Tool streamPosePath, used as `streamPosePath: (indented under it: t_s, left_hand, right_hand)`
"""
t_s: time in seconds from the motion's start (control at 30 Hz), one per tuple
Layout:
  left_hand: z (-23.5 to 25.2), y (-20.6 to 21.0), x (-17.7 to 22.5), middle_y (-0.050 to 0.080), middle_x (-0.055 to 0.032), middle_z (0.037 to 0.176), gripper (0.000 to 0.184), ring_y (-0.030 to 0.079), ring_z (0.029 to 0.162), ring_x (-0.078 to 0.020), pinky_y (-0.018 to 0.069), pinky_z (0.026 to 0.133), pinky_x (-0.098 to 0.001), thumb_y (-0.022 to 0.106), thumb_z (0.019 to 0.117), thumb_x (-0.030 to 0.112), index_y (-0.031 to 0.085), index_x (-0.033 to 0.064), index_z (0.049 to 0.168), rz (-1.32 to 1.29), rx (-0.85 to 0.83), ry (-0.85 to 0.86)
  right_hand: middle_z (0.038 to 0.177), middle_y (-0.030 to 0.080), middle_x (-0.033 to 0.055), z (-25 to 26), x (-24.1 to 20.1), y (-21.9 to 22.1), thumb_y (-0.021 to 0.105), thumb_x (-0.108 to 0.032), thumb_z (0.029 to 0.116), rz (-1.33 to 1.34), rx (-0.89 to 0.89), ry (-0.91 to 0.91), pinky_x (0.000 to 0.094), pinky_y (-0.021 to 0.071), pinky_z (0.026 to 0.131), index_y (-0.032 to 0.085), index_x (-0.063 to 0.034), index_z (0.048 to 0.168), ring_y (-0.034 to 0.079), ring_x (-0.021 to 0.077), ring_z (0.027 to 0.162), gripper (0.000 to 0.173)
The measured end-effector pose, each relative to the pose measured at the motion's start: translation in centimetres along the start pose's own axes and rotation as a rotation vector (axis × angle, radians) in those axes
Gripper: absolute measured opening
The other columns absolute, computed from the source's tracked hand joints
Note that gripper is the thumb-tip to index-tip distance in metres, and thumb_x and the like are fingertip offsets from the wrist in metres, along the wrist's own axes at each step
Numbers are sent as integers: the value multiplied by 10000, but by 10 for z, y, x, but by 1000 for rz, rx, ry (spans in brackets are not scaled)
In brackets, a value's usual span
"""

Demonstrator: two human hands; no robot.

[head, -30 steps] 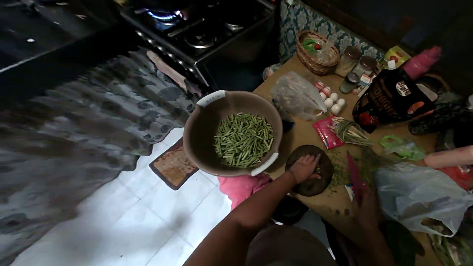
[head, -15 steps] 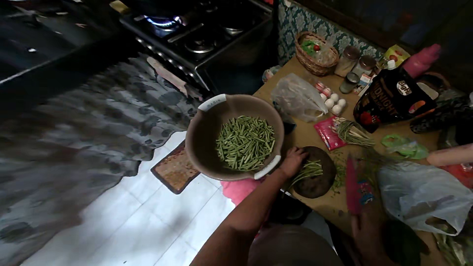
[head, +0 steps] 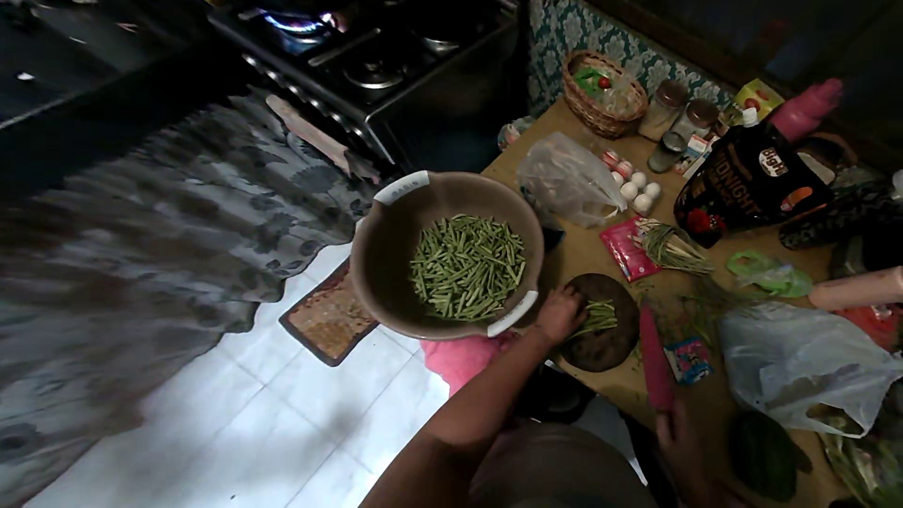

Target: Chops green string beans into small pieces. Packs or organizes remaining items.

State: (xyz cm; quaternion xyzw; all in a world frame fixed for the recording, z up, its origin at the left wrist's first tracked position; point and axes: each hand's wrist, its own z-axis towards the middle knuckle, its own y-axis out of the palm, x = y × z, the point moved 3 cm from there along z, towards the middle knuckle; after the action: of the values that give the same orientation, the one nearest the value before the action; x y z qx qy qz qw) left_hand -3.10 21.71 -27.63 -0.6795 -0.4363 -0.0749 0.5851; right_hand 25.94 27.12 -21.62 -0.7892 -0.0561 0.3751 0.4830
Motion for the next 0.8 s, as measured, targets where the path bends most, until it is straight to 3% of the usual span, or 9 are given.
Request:
streamPosePath:
  t_s: [0.13, 0.27, 0.33, 0.43, 0.5, 0.63, 0.7, 0.8]
  left_hand:
    - [-17, -20, 23, 648, -228, 1301, 398, 573, 1296, -378, 404, 1133, -520, 470, 1083, 280, 632, -26, 1280, -79, 52, -36]
    - [-45, -25, 53, 664, -231, 1245, 390, 653, 1177, -363, 498, 1028, -521, 437, 1100, 262, 627, -31, 1273, -172, 63, -23]
    - [-52, -16, 58, 662, -233, 1255, 378, 653, 1181, -360, 499, 1034, -514, 441, 1096, 243, 631, -36, 1266, -187, 67, 15]
    - [-54, -3, 56, 637, -238, 1325, 382, 622, 1252, -363, 465, 1091, -507, 442, 1100, 226, 617, -37, 1313, -171, 4, -23]
    - [-56, 6, 54, 651, -245, 1290, 365, 624, 1240, -371, 463, 1091, -512, 469, 1091, 218, 632, -42, 1290, -183, -69, -82]
    - [-66, 24, 56, 667, -248, 1248, 334, 643, 1205, -379, 483, 1060, -521, 488, 1083, 198, 644, -29, 1270, -175, -167, -147]
    - [-64, 28, 55, 648, -254, 1283, 329, 632, 1222, -392, 484, 1061, -530, 475, 1083, 172, 626, -27, 1296, -127, -163, -162]
    - [-56, 20, 51, 570, -264, 1400, 355, 584, 1288, -404, 461, 1096, -519, 441, 1091, 142, 571, -38, 1368, -70, -95, -172]
  right_hand:
    - [1045, 688, 305, -11, -1, -3, 486, -36, 1011, 39, 53, -60, 495, 582, 840, 522, 172, 1339, 708, 377, 913, 389]
    - [959, 710, 275, -25, -3, -13, 526, -105, 1032, -37, 171, -188, 471, 608, 774, 584, 181, 1246, 730, 347, 817, 362]
    - [940, 719, 260, -31, -8, -21, 531, -122, 1031, -114, 113, -188, 507, 610, 748, 623, 155, 1207, 735, 368, 803, 341]
    - [988, 730, 263, -35, -3, -21, 516, -165, 1056, -204, -6, -160, 559, 607, 769, 633, 120, 1245, 744, 407, 852, 362]
    - [1031, 731, 251, -34, 8, -16, 496, -174, 1069, -218, -77, -145, 554, 606, 799, 628, 92, 1278, 744, 397, 894, 363]
    - [978, 716, 239, -31, 20, -10, 421, -256, 1105, -263, -317, 42, 570, 591, 769, 571, 20, 1332, 730, 400, 876, 388]
    - [917, 714, 220, -28, 27, -5, 418, -268, 1105, -288, -318, 7, 554, 599, 719, 583, 7, 1305, 732, 383, 815, 378]
    - [934, 717, 239, -20, 28, -1, 424, -224, 1104, -271, -351, -1, 561, 592, 748, 572, 28, 1328, 733, 402, 834, 368]
